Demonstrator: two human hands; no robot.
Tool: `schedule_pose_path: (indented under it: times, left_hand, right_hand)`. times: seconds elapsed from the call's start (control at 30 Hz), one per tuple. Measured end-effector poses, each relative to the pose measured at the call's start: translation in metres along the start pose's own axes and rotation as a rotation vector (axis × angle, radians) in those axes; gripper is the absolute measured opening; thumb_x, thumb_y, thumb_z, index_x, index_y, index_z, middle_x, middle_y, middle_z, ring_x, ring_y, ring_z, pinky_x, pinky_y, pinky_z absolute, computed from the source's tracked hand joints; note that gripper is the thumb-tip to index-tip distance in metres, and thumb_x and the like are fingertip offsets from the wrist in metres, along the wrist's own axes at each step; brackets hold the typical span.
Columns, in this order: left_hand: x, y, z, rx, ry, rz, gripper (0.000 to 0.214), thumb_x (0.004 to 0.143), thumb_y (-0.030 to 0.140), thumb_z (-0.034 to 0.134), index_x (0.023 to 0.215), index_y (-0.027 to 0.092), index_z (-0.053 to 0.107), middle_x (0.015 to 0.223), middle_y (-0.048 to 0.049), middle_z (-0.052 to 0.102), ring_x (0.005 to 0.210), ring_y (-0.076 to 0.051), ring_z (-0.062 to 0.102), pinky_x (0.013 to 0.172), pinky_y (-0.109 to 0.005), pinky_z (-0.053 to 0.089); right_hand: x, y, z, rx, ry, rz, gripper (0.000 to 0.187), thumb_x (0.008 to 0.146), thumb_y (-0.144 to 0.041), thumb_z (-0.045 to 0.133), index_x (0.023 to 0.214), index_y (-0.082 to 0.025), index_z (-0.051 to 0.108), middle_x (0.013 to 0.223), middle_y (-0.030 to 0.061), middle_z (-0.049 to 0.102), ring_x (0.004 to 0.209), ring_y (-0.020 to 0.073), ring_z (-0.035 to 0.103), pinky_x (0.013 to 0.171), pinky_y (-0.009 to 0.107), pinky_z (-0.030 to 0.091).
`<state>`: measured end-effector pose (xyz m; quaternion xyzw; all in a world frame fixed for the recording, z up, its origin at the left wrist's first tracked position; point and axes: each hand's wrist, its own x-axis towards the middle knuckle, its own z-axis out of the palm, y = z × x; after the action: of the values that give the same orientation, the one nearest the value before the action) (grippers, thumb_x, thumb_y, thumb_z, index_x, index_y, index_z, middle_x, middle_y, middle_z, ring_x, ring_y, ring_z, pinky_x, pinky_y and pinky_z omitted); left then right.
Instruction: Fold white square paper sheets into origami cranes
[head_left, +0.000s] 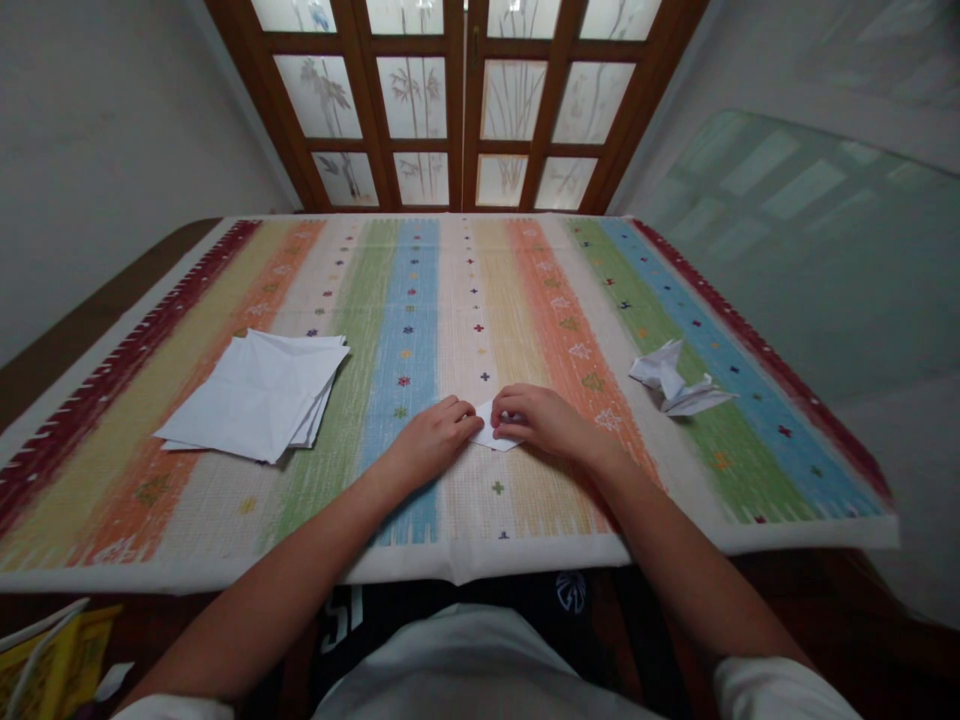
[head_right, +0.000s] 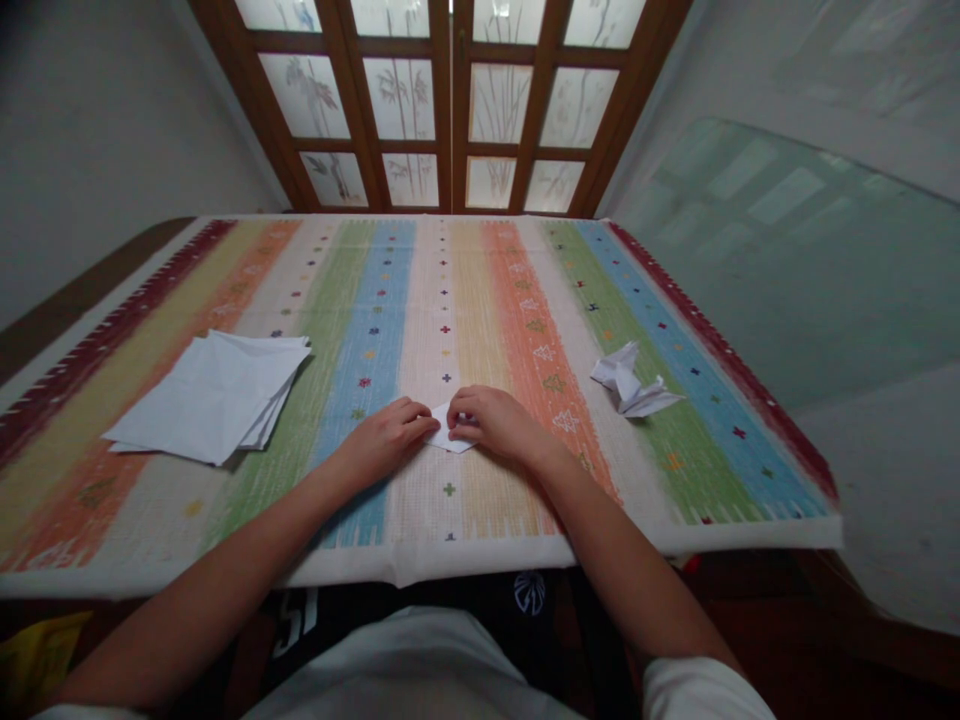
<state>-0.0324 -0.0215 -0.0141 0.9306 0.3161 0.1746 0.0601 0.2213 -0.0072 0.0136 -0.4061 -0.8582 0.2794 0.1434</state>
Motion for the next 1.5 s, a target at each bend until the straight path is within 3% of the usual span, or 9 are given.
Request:
schedule_pose_path:
  times: [0.13, 0.3, 0.57, 0.67, 0.8, 1.0, 1.17, 1.33, 1.5]
  left_hand:
    - [0.000, 0.002, 0.004, -0.054, -0.063, -0.087, 0.025, 0.112, 0.017, 0.051, 0.113, 0.019, 0.076, 0.111, -0.0105, 0.076, 0.095, -0.022, 0.069, 0.081, -0.032, 0.056]
    - [0.003, 0.006, 0.005, -0.043, -0.056, -0.144, 0.026, 0.112, 0.018, 0.048, 0.115, 0.018, 0.074, 0.112, -0.0117, 0.075, 0.095, -0.022, 0.068, 0.082, -0.033, 0.057]
    - [0.001, 0.003, 0.005, -0.032, -0.044, -0.084, 0.025, 0.110, 0.011, 0.050, 0.108, 0.016, 0.075, 0.115, -0.0140, 0.077, 0.105, -0.024, 0.070, 0.092, -0.038, 0.061]
    - [-0.001, 0.002, 0.003, -0.050, -0.051, -0.052, 0.024, 0.108, 0.009, 0.052, 0.109, 0.015, 0.075, 0.116, -0.0148, 0.077, 0.106, -0.024, 0.070, 0.095, -0.039, 0.061]
    - [-0.002, 0.003, -0.001, -0.078, -0.049, -0.031, 0.022, 0.107, 0.011, 0.053, 0.109, 0.014, 0.074, 0.118, -0.0156, 0.076, 0.104, -0.024, 0.072, 0.097, -0.039, 0.062]
    - [-0.001, 0.003, -0.004, -0.102, -0.044, -0.017, 0.015, 0.108, 0.022, 0.059, 0.107, 0.016, 0.073, 0.118, -0.0146, 0.074, 0.104, -0.024, 0.073, 0.096, -0.040, 0.062]
    - [0.000, 0.001, 0.001, -0.079, -0.038, -0.034, 0.017, 0.110, 0.023, 0.059, 0.106, 0.015, 0.073, 0.116, -0.0140, 0.074, 0.103, -0.024, 0.072, 0.094, -0.039, 0.063]
    - [0.000, 0.001, 0.005, -0.045, 0.007, -0.015, 0.025, 0.114, 0.024, 0.053, 0.103, 0.013, 0.074, 0.113, -0.0147, 0.074, 0.102, -0.023, 0.072, 0.093, -0.038, 0.063]
    - [0.000, 0.001, 0.005, -0.084, 0.027, -0.019, 0.027, 0.115, 0.023, 0.050, 0.103, 0.014, 0.073, 0.111, -0.0146, 0.075, 0.101, -0.023, 0.072, 0.093, -0.039, 0.062]
  right_hand:
    - [-0.001, 0.001, 0.003, -0.033, 0.013, 0.001, 0.008, 0.096, -0.015, 0.081, 0.092, -0.021, 0.080, 0.106, 0.0066, 0.078, 0.098, 0.0212, 0.071, 0.090, 0.033, 0.050]
    - [0.000, 0.005, 0.006, -0.151, 0.061, -0.030, 0.008, 0.099, -0.016, 0.078, 0.095, -0.022, 0.081, 0.107, 0.0091, 0.078, 0.101, 0.0246, 0.070, 0.093, 0.037, 0.051]
    - [-0.001, 0.001, 0.008, -0.146, 0.028, -0.114, 0.021, 0.103, -0.010, 0.069, 0.098, -0.022, 0.085, 0.110, 0.0102, 0.081, 0.107, 0.0247, 0.071, 0.093, 0.036, 0.054]
    - [-0.005, -0.003, 0.005, -0.087, -0.012, -0.063, 0.007, 0.101, -0.021, 0.079, 0.102, -0.022, 0.086, 0.119, 0.0099, 0.080, 0.098, 0.0211, 0.074, 0.088, 0.033, 0.056]
    - [-0.008, -0.006, -0.001, -0.031, -0.057, 0.001, 0.015, 0.093, -0.026, 0.089, 0.107, -0.021, 0.084, 0.126, 0.0097, 0.079, 0.086, 0.0171, 0.073, 0.081, 0.030, 0.055]
    - [-0.008, -0.011, -0.001, -0.053, -0.038, 0.007, 0.009, 0.095, -0.022, 0.082, 0.104, -0.020, 0.081, 0.121, 0.0094, 0.078, 0.085, 0.0171, 0.070, 0.081, 0.031, 0.053]
    - [-0.011, -0.022, 0.002, -0.206, -0.011, -0.039, 0.008, 0.097, -0.018, 0.074, 0.100, -0.019, 0.080, 0.119, 0.0114, 0.077, 0.097, 0.0224, 0.071, 0.083, 0.033, 0.052]
    - [-0.011, -0.025, 0.004, -0.350, -0.015, -0.065, 0.018, 0.103, -0.023, 0.067, 0.094, -0.019, 0.081, 0.110, 0.0117, 0.078, 0.086, 0.0206, 0.067, 0.073, 0.033, 0.044]
    - [-0.009, -0.023, 0.003, -0.389, 0.005, -0.047, 0.012, 0.104, -0.022, 0.069, 0.102, -0.020, 0.081, 0.097, 0.0090, 0.079, 0.083, 0.0205, 0.066, 0.069, 0.033, 0.037]
